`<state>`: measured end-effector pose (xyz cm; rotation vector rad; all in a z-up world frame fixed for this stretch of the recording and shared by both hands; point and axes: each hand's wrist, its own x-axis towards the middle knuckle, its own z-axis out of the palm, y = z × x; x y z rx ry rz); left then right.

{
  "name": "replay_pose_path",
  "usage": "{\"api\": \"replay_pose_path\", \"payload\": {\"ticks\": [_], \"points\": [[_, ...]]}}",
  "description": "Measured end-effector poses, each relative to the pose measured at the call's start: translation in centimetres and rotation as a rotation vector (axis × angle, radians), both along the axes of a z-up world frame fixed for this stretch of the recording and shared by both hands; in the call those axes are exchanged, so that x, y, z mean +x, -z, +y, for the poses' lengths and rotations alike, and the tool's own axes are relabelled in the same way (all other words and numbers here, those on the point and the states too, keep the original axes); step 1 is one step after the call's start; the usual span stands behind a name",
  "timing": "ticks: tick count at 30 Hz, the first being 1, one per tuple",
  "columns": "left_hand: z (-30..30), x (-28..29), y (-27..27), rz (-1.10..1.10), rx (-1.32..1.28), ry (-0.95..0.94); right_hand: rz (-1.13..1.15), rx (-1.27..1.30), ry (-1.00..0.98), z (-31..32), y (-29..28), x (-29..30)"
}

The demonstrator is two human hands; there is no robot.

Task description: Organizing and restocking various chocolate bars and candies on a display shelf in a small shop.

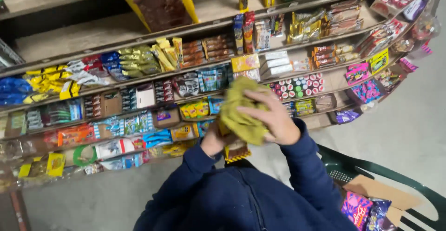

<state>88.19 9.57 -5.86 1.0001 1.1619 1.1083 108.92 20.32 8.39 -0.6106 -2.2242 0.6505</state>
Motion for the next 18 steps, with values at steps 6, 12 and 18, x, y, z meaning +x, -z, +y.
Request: {"api": "replay_pose_path", "payload": {"ticks": [6,12,18], "points": [[-3.6,0.3,-2.1,0.977,0.619,0.009,-0.436,-0.197,-0.379,-1.9,0.7,-4.8],[-7.8,-1.2,-2.5,-0.027,0.115,-0.027,-0.195,-0.136,-0.424,-2.2,0.4,-2.6],[-8.5,-1.9,-3.5,-0.187,0.01,0.039,0.079,-0.417,-0.045,-5.2,7.7,0.9]]}}
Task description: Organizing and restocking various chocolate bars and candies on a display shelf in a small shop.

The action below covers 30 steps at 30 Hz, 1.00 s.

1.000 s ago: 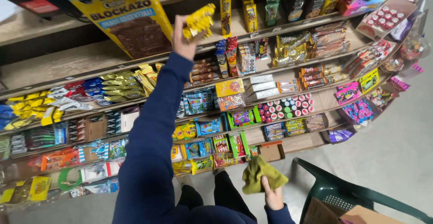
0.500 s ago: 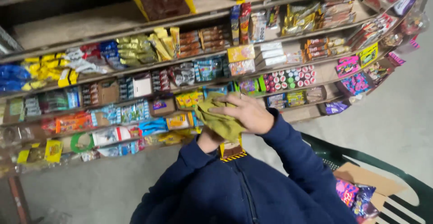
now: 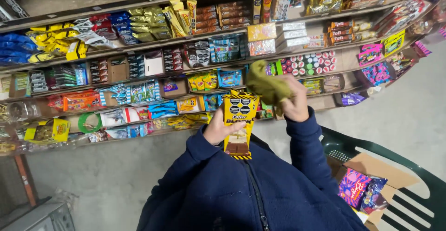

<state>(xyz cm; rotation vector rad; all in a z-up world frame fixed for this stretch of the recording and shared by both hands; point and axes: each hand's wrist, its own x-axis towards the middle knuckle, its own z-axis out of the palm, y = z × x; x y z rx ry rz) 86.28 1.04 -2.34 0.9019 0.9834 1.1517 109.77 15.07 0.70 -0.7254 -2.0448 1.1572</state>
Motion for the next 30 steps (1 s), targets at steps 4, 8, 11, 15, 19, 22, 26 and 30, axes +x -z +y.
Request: {"api": "replay_pose_path", "payload": {"ticks": [4,8,11,15,19,22,26,30], "points": [[-0.8,-0.4,0.2,-0.078,-0.122,-0.084,0.25,-0.246,0.2,-2.2,1.2,1.2],[-2.0,1.0,6.2,-0.228,-0.314,-0.392,0.019,0.137,-0.037,-3.9,-1.5,-1.7],[-0.3,1.4,1.9,-0.227,-0.419,-0.633,0.047,-0.072,-0.027,-6.8,2.5,-3.3],[0.6,-0.3,1.6,-0.267,-0.472,-0.75,-0.008,-0.166,-0.117,-8.7,2.5,-1.9],[0.7,-1.3,0.6,-0.259,-0.264,-0.69,0.004,-0.239,-0.294,-10.4,3.8,1.0],[0.0,-1.6,2.3,-0.298,-0.228,-0.646,-0.042,-0.285,-0.234,-11.3,5.2,3.2],[-1.8,-4.5,9.1,-0.19,-0.354,-0.626,-0.258,-0.416,0.409,-15.2,9.5,4.5],[-2.4,-5.6,9.0,-0.159,-0.455,-0.494,-0.65,-0.267,0.851,-22.5,23.4,8.6]]}}
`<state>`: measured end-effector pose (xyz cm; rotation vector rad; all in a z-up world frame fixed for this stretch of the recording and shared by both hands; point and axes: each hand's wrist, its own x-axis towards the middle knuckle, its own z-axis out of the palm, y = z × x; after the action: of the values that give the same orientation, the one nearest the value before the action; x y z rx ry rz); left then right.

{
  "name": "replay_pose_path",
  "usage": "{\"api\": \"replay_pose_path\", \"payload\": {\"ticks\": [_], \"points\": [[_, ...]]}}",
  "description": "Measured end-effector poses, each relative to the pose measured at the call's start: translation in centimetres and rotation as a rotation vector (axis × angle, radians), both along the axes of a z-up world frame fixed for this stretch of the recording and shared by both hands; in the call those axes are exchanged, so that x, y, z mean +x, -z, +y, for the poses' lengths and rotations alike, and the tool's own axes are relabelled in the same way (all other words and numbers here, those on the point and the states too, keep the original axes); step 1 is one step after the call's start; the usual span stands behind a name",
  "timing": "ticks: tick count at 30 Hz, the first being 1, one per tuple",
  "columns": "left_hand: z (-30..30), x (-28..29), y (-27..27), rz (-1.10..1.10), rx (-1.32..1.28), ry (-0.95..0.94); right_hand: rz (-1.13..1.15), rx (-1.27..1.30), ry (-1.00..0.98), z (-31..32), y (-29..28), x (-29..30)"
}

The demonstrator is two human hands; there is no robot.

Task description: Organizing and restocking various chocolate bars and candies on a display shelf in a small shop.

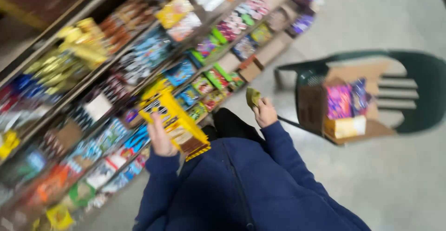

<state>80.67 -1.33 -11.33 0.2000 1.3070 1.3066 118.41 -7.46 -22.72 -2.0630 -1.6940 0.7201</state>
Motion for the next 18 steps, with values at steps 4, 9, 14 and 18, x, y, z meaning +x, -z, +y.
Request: {"api": "replay_pose_path", "payload": {"ticks": [4,9,14,18], "points": [[0.1,2.7,-3.0,0.107,0.16,0.215,0.06,-0.083,0.401,-6.8,9.8,5.8],[-0.5,7.7,-4.0,0.078,0.031,0.32,0.416,-0.029,0.762,-9.6,17.6,14.3],[0.5,12.9,-3.2,0.192,-0.043,0.329,0.415,-0.161,0.848,-6.4,22.6,20.8],[1.6,17.3,-1.9,0.223,-0.089,0.277,0.027,-0.047,0.628,-4.9,36.5,27.7]]}}
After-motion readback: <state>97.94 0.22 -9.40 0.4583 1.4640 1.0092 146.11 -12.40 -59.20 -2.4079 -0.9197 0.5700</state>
